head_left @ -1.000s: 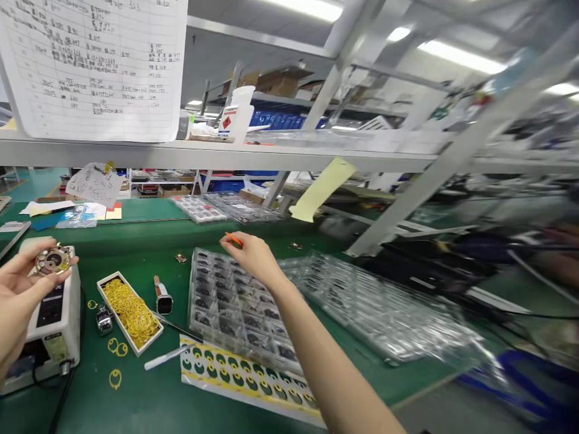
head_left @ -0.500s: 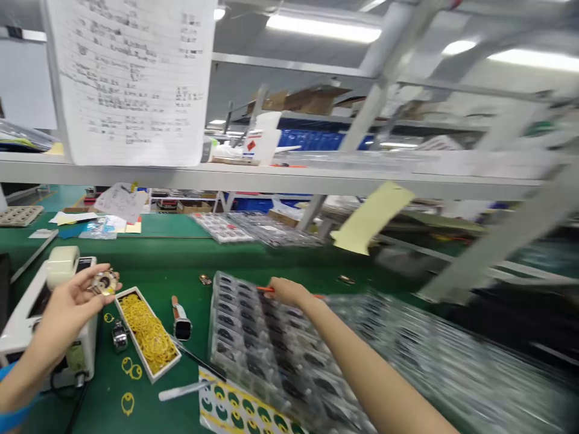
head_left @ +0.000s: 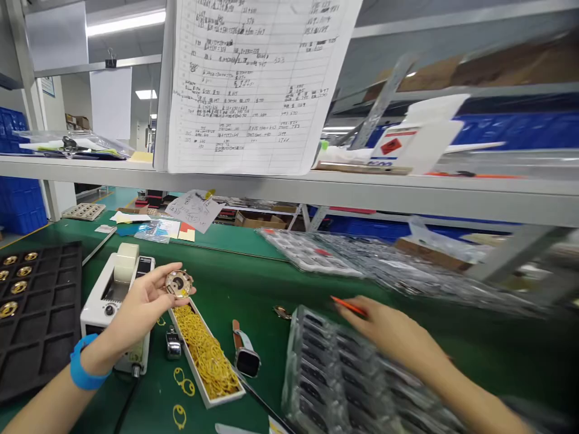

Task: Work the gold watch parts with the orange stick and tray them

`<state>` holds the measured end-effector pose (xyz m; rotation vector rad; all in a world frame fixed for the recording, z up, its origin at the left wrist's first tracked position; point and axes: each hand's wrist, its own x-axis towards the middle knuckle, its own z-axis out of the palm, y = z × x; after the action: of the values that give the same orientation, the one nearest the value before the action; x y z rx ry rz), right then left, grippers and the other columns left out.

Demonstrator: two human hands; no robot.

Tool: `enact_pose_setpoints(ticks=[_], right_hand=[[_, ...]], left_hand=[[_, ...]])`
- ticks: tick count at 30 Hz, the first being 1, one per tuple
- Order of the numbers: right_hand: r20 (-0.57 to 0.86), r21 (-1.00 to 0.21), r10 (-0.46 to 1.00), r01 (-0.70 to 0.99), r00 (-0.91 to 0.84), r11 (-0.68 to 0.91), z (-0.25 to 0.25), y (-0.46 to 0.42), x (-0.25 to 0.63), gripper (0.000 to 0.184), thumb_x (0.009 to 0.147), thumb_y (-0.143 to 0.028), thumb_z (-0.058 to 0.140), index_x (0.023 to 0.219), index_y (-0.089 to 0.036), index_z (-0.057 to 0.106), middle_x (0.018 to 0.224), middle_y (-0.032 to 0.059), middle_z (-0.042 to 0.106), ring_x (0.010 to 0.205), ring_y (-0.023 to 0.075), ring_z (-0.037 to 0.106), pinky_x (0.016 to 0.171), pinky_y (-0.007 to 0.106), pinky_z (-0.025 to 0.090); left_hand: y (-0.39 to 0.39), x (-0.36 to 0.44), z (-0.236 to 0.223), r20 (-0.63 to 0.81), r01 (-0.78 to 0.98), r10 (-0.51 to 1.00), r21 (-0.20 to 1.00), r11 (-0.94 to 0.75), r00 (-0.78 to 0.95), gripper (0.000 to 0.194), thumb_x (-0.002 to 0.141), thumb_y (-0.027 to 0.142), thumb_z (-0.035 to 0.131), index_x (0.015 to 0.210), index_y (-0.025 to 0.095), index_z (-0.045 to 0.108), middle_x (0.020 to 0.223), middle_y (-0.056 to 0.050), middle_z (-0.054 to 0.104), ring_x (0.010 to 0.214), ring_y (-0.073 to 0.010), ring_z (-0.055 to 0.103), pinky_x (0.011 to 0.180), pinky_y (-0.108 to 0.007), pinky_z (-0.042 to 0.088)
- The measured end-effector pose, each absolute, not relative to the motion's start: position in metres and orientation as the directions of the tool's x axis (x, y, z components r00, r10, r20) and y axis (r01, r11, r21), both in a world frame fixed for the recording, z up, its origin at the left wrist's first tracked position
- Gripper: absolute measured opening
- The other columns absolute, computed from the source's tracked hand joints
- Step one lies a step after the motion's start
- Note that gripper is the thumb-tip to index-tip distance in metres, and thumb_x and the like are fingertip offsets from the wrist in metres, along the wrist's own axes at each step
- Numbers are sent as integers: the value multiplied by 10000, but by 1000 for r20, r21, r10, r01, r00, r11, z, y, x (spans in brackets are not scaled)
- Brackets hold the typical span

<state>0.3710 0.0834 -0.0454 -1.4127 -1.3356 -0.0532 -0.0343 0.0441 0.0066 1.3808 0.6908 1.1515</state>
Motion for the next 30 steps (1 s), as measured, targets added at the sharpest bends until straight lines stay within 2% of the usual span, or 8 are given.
enact_pose_setpoints(ticks=[2,3,5,9,12,16,21,30], right_hand=[[614,-646,760,688,214,329,-29,80,322,140,656,-318,773,562,-235,710,485,19,566,362,127,499,383,272,289],[607,-654,781,651,148,385,-20,74,294,210,760,-401,674,645,-231,717,537,24,572,414,135,511,411,276,332],[656,-650,752,555,64,519,-3,57,236,303,814,-462,592,659,-217,680,679,42,617,526,150,535,455,270,383],[716,-651,698,390,28,652,18,28,152,259,822,-388,612,649,-200,657,704,30,581,586,142,511,492,246,399],[708,-676,704,331,46,658,18,27,132,235,802,-360,631,637,-195,666,717,25,559,554,120,466,458,235,360],[676,-710,736,285,21,644,10,34,133,215,781,-337,634,621,-194,656,746,30,566,597,131,497,488,239,369],[660,-718,751,302,8,627,9,31,133,198,798,-307,612,638,-197,651,741,29,565,619,141,509,504,246,391],[755,-612,652,429,69,664,5,28,123,146,815,-204,596,670,-201,620,755,19,563,600,126,503,538,241,440]], left_hand=[[41,-34,5,269,-210,883,957,-200,385,529,824,178,537,1348,161,461,1351,-110,537,1160,-249,582,968,-369,520],[40,-33,4,281,-204,873,955,-214,400,525,842,175,520,1362,179,447,1374,-98,515,1195,-250,555,983,-369,510],[38,-33,2,306,-202,854,949,-240,421,517,865,169,499,1376,200,428,1392,-81,498,1225,-248,527,1004,-368,494],[37,-30,0,349,-226,835,935,-275,426,471,870,194,523,1336,173,454,1315,-102,560,1166,-235,574,981,-349,504],[35,-28,1,362,-236,839,929,-286,407,455,847,203,560,1294,164,489,1315,-108,554,1184,-237,555,961,-329,518],[33,-25,2,359,-235,833,930,-282,421,462,853,175,539,1312,171,485,1348,-101,525,1191,-233,548,982,-340,508],[32,-25,-1,342,-202,840,938,-281,420,463,858,164,531,1319,178,496,1351,-99,527,1197,-244,545,990,-346,501],[31,-23,-1,346,-216,845,936,-278,408,445,855,113,508,1295,172,503,1318,-96,557,1204,-234,538,992,-323,492]])
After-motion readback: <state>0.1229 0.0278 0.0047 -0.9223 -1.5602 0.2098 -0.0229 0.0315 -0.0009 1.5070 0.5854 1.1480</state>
